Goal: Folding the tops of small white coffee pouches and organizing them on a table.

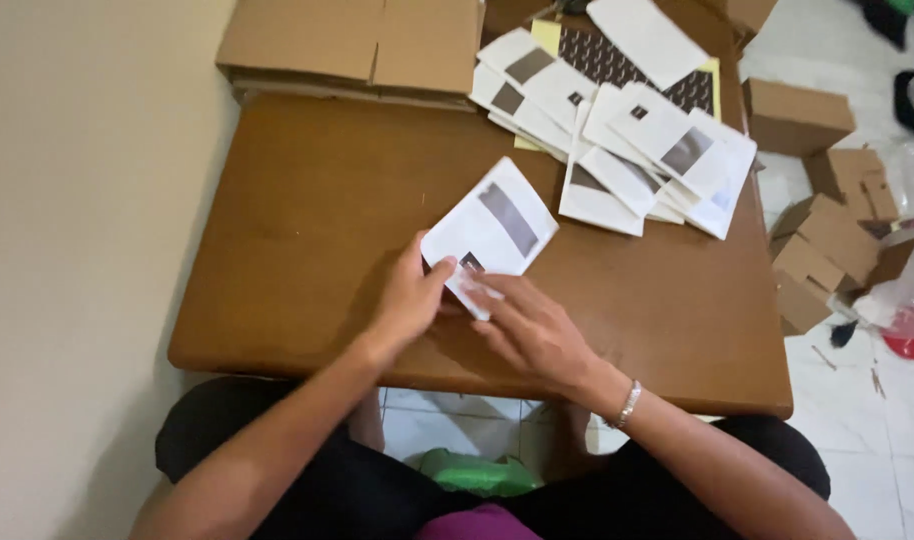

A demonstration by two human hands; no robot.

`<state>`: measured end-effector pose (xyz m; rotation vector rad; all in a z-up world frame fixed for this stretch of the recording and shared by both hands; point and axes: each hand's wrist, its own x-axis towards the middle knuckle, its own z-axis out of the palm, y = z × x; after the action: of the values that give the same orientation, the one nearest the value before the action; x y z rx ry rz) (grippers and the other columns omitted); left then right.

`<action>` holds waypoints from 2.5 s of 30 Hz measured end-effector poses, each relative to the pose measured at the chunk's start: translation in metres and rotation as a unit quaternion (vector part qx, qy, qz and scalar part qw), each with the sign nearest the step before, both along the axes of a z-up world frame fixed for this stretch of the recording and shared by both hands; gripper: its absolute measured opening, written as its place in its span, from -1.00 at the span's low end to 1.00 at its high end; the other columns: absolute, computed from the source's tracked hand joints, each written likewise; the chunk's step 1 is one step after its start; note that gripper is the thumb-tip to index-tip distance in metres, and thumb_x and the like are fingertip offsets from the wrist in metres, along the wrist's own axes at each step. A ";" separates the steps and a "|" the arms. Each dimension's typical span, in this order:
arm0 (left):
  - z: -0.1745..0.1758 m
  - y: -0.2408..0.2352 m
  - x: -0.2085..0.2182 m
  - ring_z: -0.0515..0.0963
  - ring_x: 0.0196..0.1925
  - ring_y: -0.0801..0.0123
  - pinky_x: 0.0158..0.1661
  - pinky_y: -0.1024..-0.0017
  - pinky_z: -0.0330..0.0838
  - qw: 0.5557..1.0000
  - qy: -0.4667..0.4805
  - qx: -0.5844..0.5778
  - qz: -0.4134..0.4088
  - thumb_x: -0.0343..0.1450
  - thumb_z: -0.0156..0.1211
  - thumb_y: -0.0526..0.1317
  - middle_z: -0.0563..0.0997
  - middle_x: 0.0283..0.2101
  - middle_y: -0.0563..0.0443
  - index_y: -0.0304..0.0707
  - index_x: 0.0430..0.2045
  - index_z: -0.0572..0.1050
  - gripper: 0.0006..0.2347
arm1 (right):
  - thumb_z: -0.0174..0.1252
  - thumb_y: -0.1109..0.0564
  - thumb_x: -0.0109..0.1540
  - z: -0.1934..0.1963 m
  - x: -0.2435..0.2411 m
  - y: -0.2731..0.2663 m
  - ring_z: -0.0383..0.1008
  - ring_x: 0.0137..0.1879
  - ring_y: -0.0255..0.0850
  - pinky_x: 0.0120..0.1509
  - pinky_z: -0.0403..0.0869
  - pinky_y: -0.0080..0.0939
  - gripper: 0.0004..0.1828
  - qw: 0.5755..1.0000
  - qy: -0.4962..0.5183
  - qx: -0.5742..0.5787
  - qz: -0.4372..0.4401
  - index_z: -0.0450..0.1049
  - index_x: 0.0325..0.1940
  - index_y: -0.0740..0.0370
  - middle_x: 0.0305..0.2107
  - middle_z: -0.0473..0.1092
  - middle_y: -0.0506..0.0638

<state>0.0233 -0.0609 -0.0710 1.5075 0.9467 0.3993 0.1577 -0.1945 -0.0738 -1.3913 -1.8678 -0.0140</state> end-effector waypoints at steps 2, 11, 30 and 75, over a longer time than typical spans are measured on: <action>-0.016 0.011 -0.002 0.48 0.18 -0.16 0.00 0.04 0.52 0.998 -0.004 -0.050 -0.030 0.48 0.10 -0.25 0.39 0.26 -0.49 -0.43 0.32 0.24 -0.52 | -0.02 0.03 0.39 0.003 0.005 -0.004 0.33 0.30 0.23 0.26 0.36 0.17 -0.55 0.999 0.005 -0.039 -0.017 0.36 0.28 0.34 0.24 0.29 0.26; -0.014 0.008 -0.004 0.69 -0.10 -0.01 -0.21 0.17 0.73 0.977 0.071 -0.135 -0.149 0.46 0.05 -0.33 0.54 0.02 -0.50 -0.44 0.26 0.31 -0.58 | -0.11 -0.23 0.38 -0.065 0.088 -0.018 0.17 0.47 0.30 0.53 0.08 0.34 -0.33 0.978 -0.135 -0.123 -0.106 0.40 0.29 0.38 0.29 0.30 0.33; -0.008 0.024 -0.002 0.74 -0.51 0.15 -0.47 0.41 0.68 0.984 0.144 -0.002 -0.099 0.46 0.12 -0.24 0.66 -0.16 -0.46 -0.34 0.13 0.41 -0.66 | -0.04 -0.49 0.22 -0.056 0.017 -0.027 0.06 0.56 0.18 0.58 0.00 0.26 -0.03 0.983 -0.088 -0.161 0.016 0.18 0.50 0.19 0.45 0.11 0.21; 0.002 0.029 -0.016 0.69 -0.23 -0.15 -0.22 0.07 0.54 0.962 0.149 0.132 -0.189 0.58 -0.15 -0.05 0.66 -0.34 -0.35 -0.29 -0.03 0.50 -0.67 | -0.45 -0.52 0.24 -0.037 0.066 -0.030 -0.17 0.60 0.30 0.60 -0.06 0.25 0.12 0.968 -0.066 -0.224 -0.090 -0.12 0.57 0.44 0.52 -0.20 0.38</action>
<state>0.0070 -0.0320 -0.0688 1.9883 0.8294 0.0185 0.2236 -0.2240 -0.1112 -1.9052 -1.9223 0.2444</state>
